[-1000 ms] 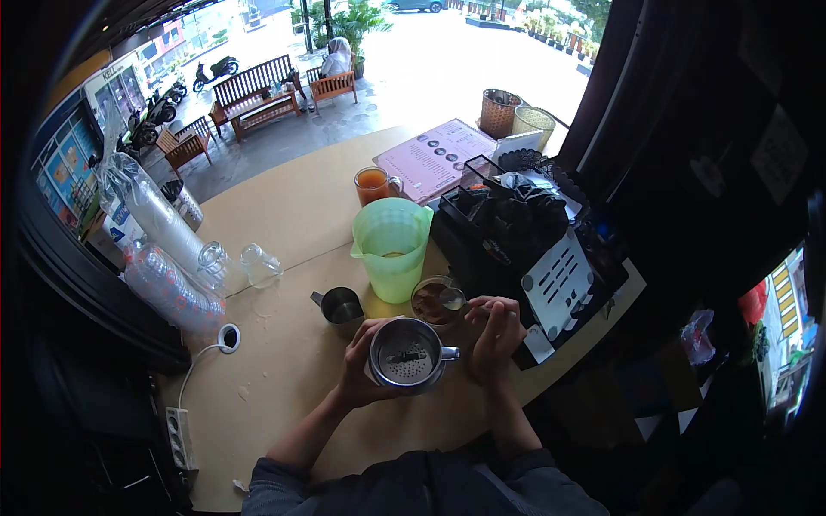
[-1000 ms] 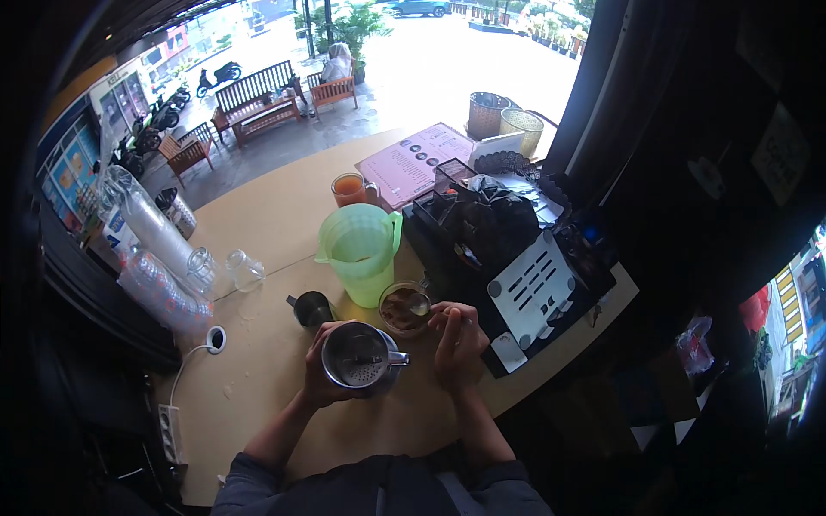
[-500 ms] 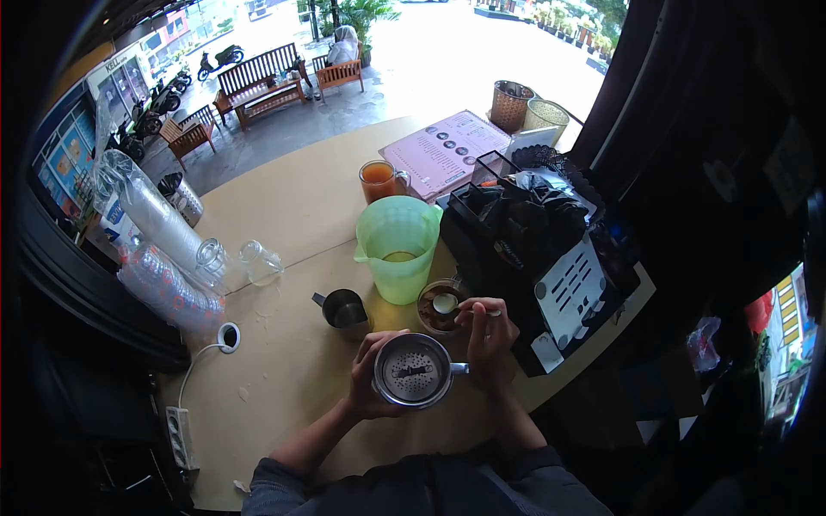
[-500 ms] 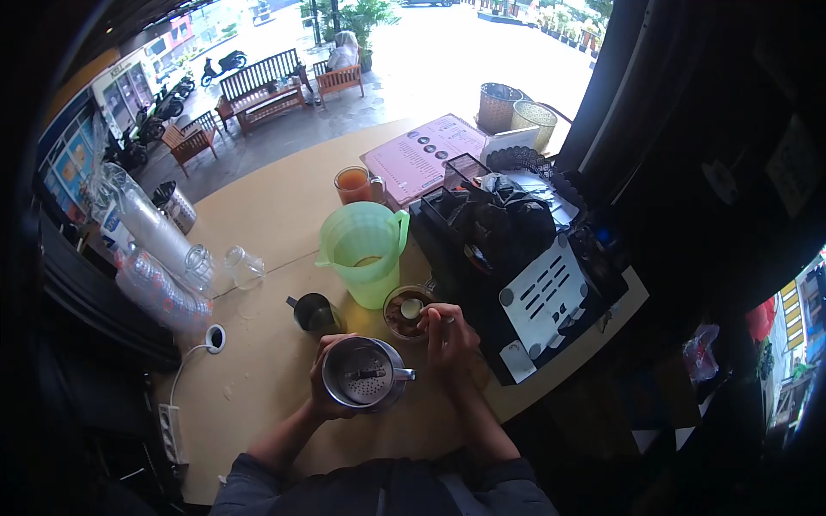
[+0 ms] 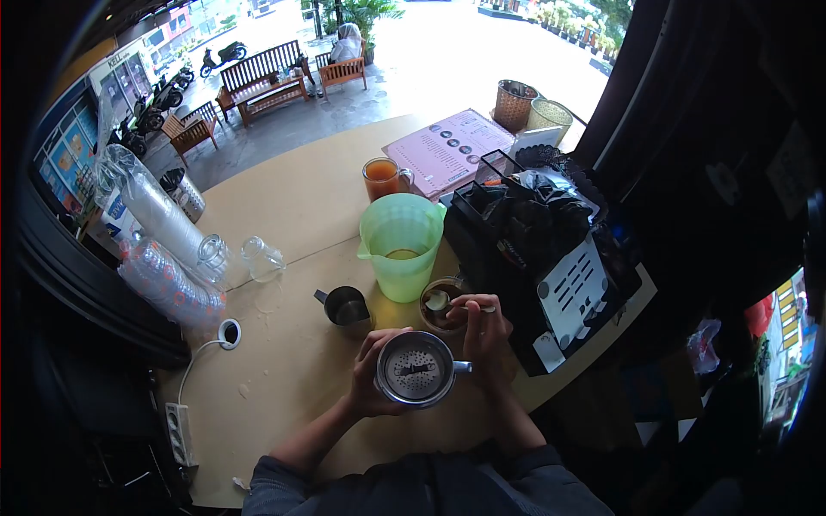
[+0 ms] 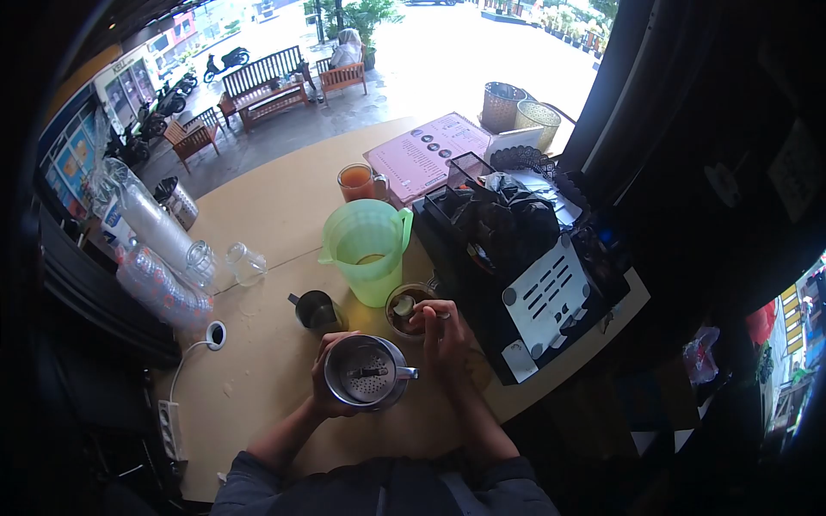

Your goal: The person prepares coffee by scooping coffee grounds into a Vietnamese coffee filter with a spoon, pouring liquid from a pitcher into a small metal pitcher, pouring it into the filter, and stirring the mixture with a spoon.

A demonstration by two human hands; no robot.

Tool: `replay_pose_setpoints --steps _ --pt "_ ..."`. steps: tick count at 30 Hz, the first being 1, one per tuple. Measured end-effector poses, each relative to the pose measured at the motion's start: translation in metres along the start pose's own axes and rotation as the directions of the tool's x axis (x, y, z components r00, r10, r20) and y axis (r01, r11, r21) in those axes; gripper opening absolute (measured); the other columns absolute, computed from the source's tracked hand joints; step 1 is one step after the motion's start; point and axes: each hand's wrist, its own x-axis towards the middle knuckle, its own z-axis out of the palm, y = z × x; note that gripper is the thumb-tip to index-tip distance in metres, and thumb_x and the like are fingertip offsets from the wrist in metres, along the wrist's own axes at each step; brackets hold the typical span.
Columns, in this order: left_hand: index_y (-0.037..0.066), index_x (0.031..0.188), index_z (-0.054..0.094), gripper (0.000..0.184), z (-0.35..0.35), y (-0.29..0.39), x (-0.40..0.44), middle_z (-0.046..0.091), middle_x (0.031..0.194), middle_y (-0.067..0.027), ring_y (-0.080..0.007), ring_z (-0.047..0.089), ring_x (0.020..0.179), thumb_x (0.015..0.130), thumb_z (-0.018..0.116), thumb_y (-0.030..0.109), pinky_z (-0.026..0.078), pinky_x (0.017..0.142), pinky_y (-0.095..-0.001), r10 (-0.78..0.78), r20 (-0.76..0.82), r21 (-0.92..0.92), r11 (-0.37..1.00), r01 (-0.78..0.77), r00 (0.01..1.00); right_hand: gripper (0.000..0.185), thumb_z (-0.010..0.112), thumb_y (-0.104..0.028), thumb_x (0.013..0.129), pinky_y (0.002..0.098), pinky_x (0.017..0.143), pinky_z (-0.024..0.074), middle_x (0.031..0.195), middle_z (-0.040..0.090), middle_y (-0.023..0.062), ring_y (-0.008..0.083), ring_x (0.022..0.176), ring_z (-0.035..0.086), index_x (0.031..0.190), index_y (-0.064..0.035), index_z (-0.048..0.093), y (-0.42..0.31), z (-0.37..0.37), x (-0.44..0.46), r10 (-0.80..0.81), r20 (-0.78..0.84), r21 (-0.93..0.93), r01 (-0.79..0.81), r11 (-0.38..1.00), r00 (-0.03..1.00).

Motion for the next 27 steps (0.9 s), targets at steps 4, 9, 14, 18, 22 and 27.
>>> replay_pose_setpoints --steps 4,9,14,18,22,27 --pt "-0.005 0.126 0.054 0.088 0.0 0.001 0.001 0.058 0.116 -0.0166 -0.0302 0.057 0.109 0.058 0.084 0.043 0.047 0.094 -0.0411 -0.005 0.005 0.006 1.0 0.005 1.0 0.025 0.045 -0.021 0.103 0.0253 0.062 0.0548 0.083 0.068 0.0097 0.0147 0.069 0.069 0.095 0.0009 0.055 0.003 0.001 -0.001 -0.001 0.026 -0.01 0.002 1.0 1.0" --pt "-0.005 0.126 0.054 0.088 0.0 0.001 0.0 0.057 0.116 -0.0166 -0.0301 0.057 0.109 0.058 0.084 0.043 0.047 0.094 -0.041 -0.027 0.002 -0.008 1.0 0.027 1.0 0.027 0.043 -0.024 0.103 0.0261 0.062 0.0541 0.083 0.067 0.0114 0.0162 0.068 0.069 0.093 -0.0004 0.051 0.001 -0.001 -0.001 0.011 -0.005 0.004 -0.011 1.0 1.0" --pt "-0.005 0.126 0.054 0.087 -0.001 0.001 0.001 0.057 0.117 -0.0166 -0.0301 0.056 0.11 0.059 0.085 0.041 0.046 0.095 -0.0409 -0.003 0.009 -0.02 1.0 0.003 1.0 0.026 0.038 -0.022 0.105 0.0266 0.063 0.0524 0.084 0.067 0.0138 0.018 0.067 0.068 0.093 -0.001 0.047 -0.004 -0.007 -0.001 0.204 -0.166 0.249 -0.159 0.955 0.965" --pt "-0.004 0.127 0.053 0.086 0.0 0.002 0.002 0.057 0.119 -0.0166 -0.0302 0.055 0.112 0.06 0.085 0.04 0.046 0.096 -0.0406 0.01 0.007 0.002 1.0 -0.01 1.0 0.024 0.036 -0.021 0.105 0.0273 0.062 0.0521 0.084 0.066 0.0159 0.0198 0.064 0.067 0.093 -0.0023 0.043 -0.009 -0.017 -0.001 0.214 -0.232 0.294 -0.141 0.945 0.949" --pt "-0.004 0.128 0.052 0.087 -0.002 0.004 0.003 0.057 0.12 -0.016 -0.0298 0.055 0.113 0.059 0.085 0.038 0.045 0.097 -0.0409 0.006 0.019 -0.01 1.0 -0.005 1.0 0.026 0.033 -0.022 0.105 0.029 0.058 0.0525 0.081 0.064 0.0185 0.0224 0.057 0.064 0.092 -0.0026 0.042 -0.017 -0.027 -0.001 0.204 -0.324 0.389 -0.066 0.919 0.924" --pt "-0.005 0.126 0.051 0.092 0.0 0.004 0.003 0.056 0.119 -0.0166 -0.0281 0.054 0.112 0.062 0.083 0.052 0.046 0.095 -0.0412 0.001 0.023 0.011 1.0 -0.001 1.0 0.03 0.032 -0.027 0.106 0.0302 0.049 0.0519 0.077 0.062 0.022 0.0254 0.051 0.061 0.091 -0.0027 0.04 -0.058 -0.041 0.015 0.051 -0.41 0.438 0.148 0.887 0.911"
